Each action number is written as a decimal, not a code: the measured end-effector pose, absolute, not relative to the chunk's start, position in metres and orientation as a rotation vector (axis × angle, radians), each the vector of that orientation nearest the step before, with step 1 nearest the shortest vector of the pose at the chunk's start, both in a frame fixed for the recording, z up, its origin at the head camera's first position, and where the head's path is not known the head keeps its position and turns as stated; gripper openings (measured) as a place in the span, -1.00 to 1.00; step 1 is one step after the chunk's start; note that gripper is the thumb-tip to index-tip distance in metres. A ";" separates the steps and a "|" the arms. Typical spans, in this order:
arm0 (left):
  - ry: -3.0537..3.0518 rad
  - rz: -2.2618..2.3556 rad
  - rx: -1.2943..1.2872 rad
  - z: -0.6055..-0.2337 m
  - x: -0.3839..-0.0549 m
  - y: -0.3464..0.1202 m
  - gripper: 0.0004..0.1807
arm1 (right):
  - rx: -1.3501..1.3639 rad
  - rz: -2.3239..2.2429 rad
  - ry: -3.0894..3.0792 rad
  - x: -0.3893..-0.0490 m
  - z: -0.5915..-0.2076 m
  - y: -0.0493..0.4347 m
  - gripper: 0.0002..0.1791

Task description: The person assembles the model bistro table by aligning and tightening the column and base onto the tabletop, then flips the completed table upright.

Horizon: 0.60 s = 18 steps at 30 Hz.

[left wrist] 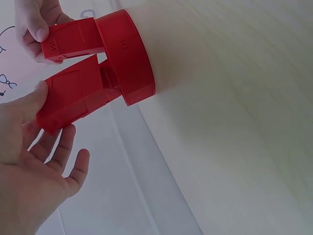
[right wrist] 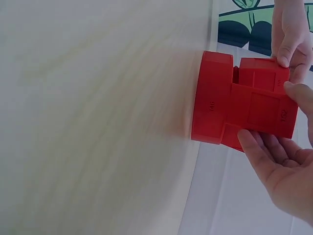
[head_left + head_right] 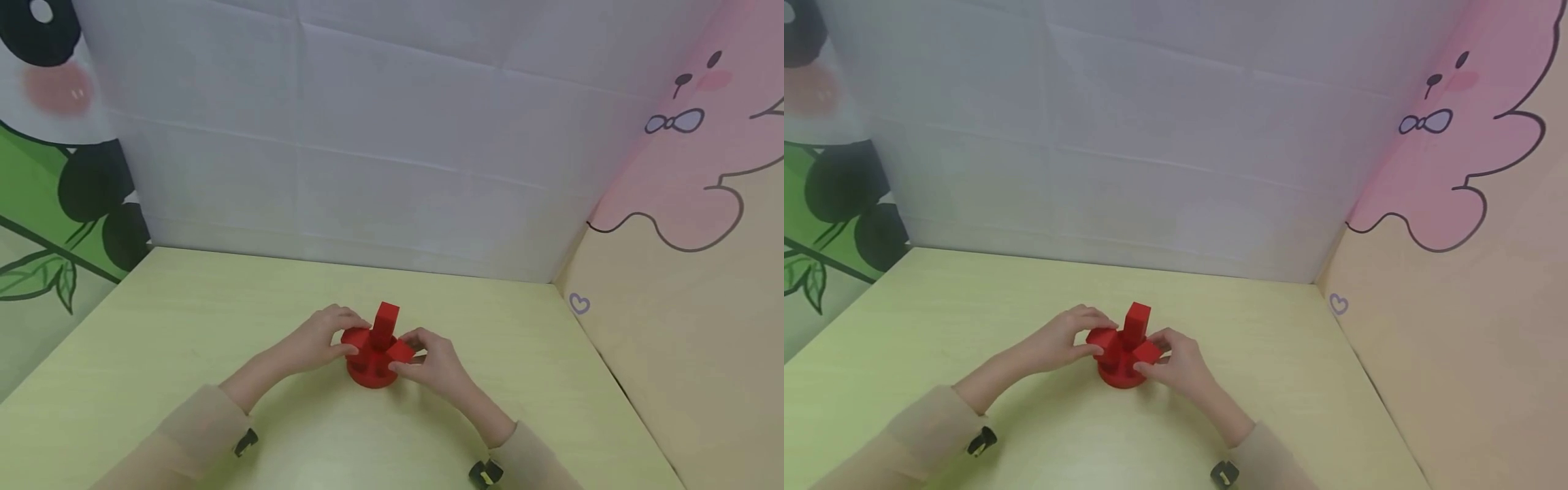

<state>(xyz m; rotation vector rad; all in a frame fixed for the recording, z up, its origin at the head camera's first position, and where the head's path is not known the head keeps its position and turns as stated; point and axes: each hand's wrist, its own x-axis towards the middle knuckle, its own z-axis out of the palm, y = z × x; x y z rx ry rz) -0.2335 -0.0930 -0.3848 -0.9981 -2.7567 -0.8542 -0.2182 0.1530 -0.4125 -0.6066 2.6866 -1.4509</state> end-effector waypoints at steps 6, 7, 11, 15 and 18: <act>-2.684 -0.872 -0.889 -0.391 -0.231 -0.088 -0.54 | -0.589 -1.411 2.732 -0.218 -0.410 0.152 -0.59; -2.669 -0.862 -0.868 -0.392 -0.231 -0.086 -0.53 | -0.596 -1.406 2.736 -0.219 -0.410 0.152 -0.60; -2.632 -0.832 -0.810 -0.392 -0.228 -0.081 -0.54 | -0.623 -1.397 2.734 -0.219 -0.410 0.152 -0.62; -2.628 -0.873 -0.786 -0.391 -0.226 -0.079 -0.61 | -0.641 -1.397 2.730 -0.220 -0.411 0.153 -0.62; -2.626 -0.924 -0.794 -0.391 -0.227 -0.080 -0.64 | -0.640 -1.393 2.733 -0.221 -0.411 0.153 -0.62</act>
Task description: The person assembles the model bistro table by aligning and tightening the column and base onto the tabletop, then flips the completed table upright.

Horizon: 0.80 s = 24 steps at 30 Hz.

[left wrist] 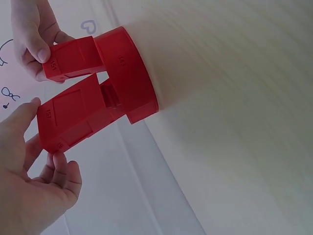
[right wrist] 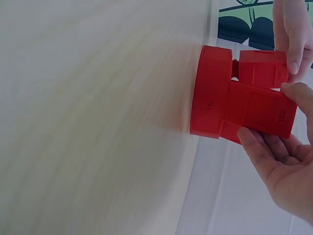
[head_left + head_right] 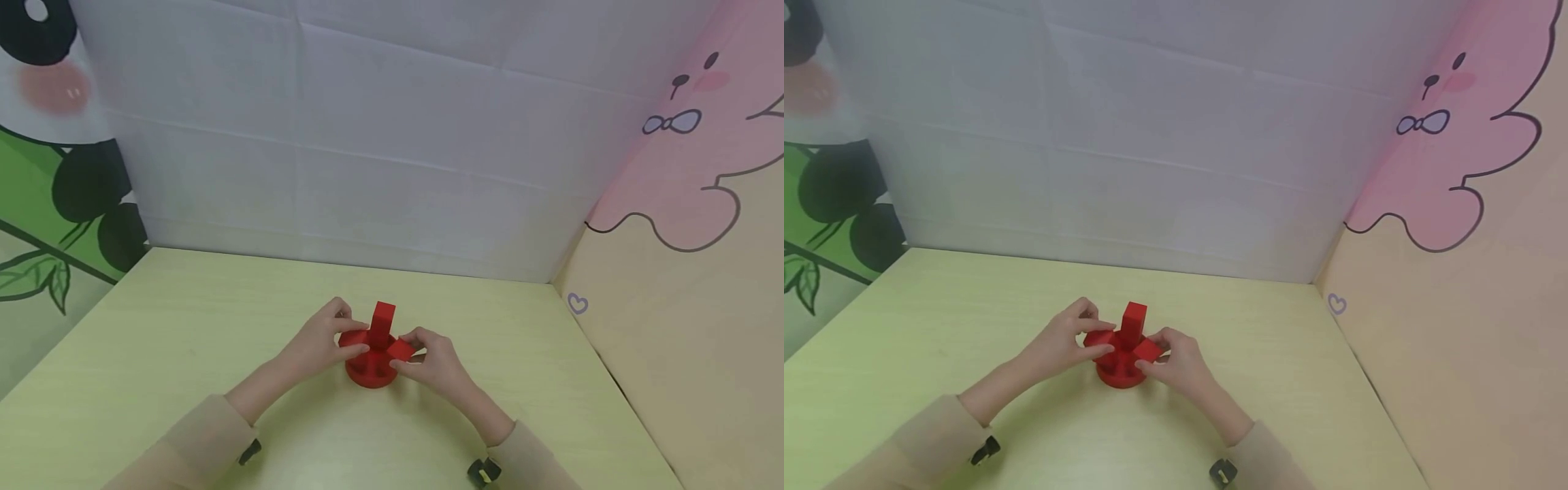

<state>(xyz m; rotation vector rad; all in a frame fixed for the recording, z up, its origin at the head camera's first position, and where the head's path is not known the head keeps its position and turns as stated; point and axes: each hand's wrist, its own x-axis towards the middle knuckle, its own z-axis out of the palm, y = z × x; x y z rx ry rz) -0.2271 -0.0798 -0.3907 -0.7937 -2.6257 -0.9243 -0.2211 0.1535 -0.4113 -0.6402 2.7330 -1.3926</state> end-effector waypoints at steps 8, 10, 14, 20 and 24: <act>-2.604 -1.047 -0.847 -0.394 -0.233 -0.087 -0.56 | -0.658 -1.392 2.725 -0.222 -0.412 0.154 -0.61; -2.595 -1.065 -0.858 -0.395 -0.235 -0.089 -0.54 | -0.664 -1.395 2.724 -0.224 -0.413 0.155 -0.61; -2.591 -1.057 -0.890 -0.394 -0.237 -0.091 -0.52 | -0.681 -1.412 2.710 -0.228 -0.415 0.156 -0.60; -2.593 -1.015 -0.998 -0.392 -0.239 -0.094 -0.55 | -0.690 -1.430 2.680 -0.232 -0.415 0.157 -0.59; -2.593 -1.057 -1.085 -0.390 -0.241 -0.095 -0.56 | -0.689 -1.416 2.685 -0.234 -0.414 0.158 -0.59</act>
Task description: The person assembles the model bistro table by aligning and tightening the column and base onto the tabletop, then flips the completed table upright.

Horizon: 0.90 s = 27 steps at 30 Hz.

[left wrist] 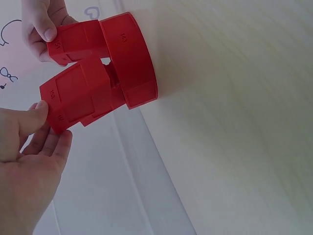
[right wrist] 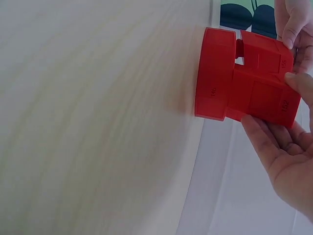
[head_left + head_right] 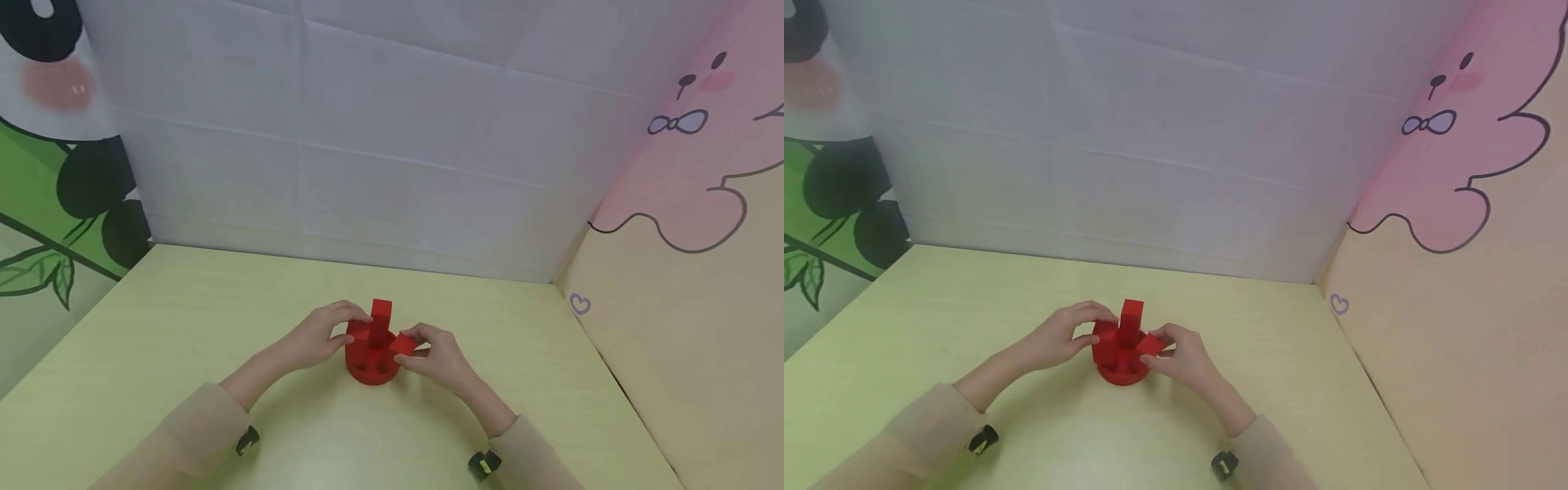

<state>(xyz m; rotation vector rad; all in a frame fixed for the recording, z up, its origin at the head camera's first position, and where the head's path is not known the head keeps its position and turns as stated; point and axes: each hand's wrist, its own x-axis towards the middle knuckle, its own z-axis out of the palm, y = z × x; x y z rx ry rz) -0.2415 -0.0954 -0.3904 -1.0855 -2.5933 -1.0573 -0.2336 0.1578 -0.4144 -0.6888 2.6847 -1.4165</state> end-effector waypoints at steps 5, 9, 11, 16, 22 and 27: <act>-2.601 -1.075 -1.113 -0.388 -0.242 -0.093 -0.58 | -0.681 -1.403 2.712 -0.232 -0.414 0.157 -0.62; -2.629 -1.070 -1.008 -0.389 -0.240 -0.089 -0.57 | -0.681 -1.411 2.731 -0.231 -0.414 0.155 -0.66; -2.655 -1.050 -0.884 -0.389 -0.239 -0.087 -0.50 | -0.690 -1.404 2.745 -0.230 -0.414 0.155 -0.67; -2.717 -1.076 -0.502 -0.389 -0.236 -0.080 -0.33 | -0.694 -1.355 2.782 -0.229 -0.413 0.154 -0.67; -2.809 -1.160 -0.269 -0.390 -0.236 -0.072 -0.31 | -0.683 -1.332 2.790 -0.229 -0.412 0.155 -0.66; -2.857 -1.137 -0.242 -0.391 -0.236 -0.068 -0.40 | -0.686 -1.348 2.774 -0.229 -0.412 0.155 -0.66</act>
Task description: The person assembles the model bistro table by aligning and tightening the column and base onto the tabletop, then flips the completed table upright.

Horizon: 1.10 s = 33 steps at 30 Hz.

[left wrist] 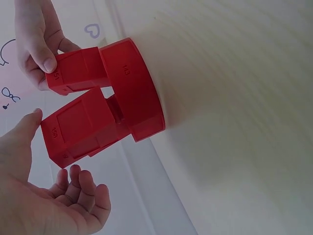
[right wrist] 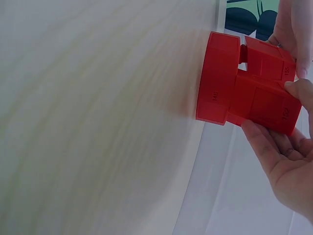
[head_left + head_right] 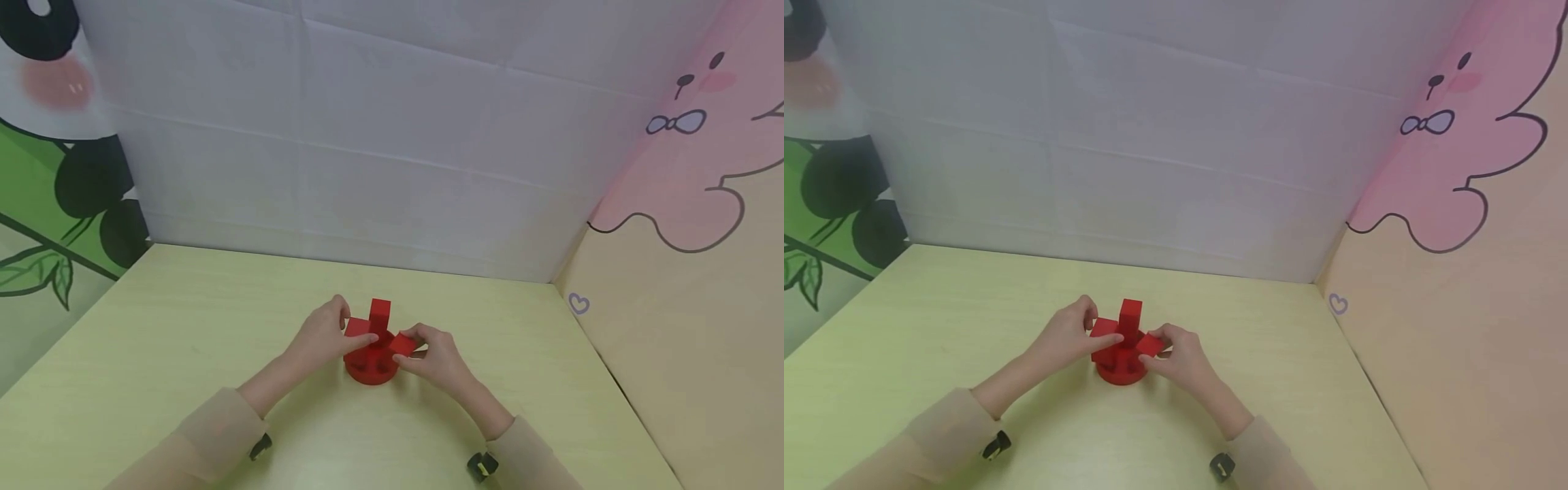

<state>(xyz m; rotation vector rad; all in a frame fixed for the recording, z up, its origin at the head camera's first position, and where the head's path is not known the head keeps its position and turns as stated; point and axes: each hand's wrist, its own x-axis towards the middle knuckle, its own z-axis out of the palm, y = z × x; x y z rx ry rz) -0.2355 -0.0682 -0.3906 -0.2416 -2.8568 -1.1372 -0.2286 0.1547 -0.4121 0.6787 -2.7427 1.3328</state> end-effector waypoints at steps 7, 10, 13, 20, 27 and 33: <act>-2.863 -1.112 -0.271 -0.388 -0.234 -0.066 -0.50 | 0.678 1.329 -2.744 -0.228 -0.410 0.154 -0.66; -2.846 -1.126 -0.341 -0.388 -0.234 -0.067 -0.52 | 0.681 1.325 -2.746 -0.229 -0.410 0.154 -0.65; -2.820 -1.137 -0.465 -0.388 -0.235 -0.070 -0.55 | 0.686 1.335 -2.749 -0.229 -0.410 0.155 -0.65; -2.791 -1.117 -0.758 -0.391 -0.235 -0.077 -0.57 | 0.700 1.338 -2.755 -0.228 -0.410 0.156 -0.64; -2.755 -1.143 -0.982 -0.392 -0.235 -0.085 -0.60 | 0.714 1.351 -2.746 -0.228 -0.410 0.155 -0.64; -2.769 -1.188 -1.116 -0.390 -0.236 -0.093 -0.61 | 0.707 1.369 -2.738 -0.229 -0.411 0.155 -0.64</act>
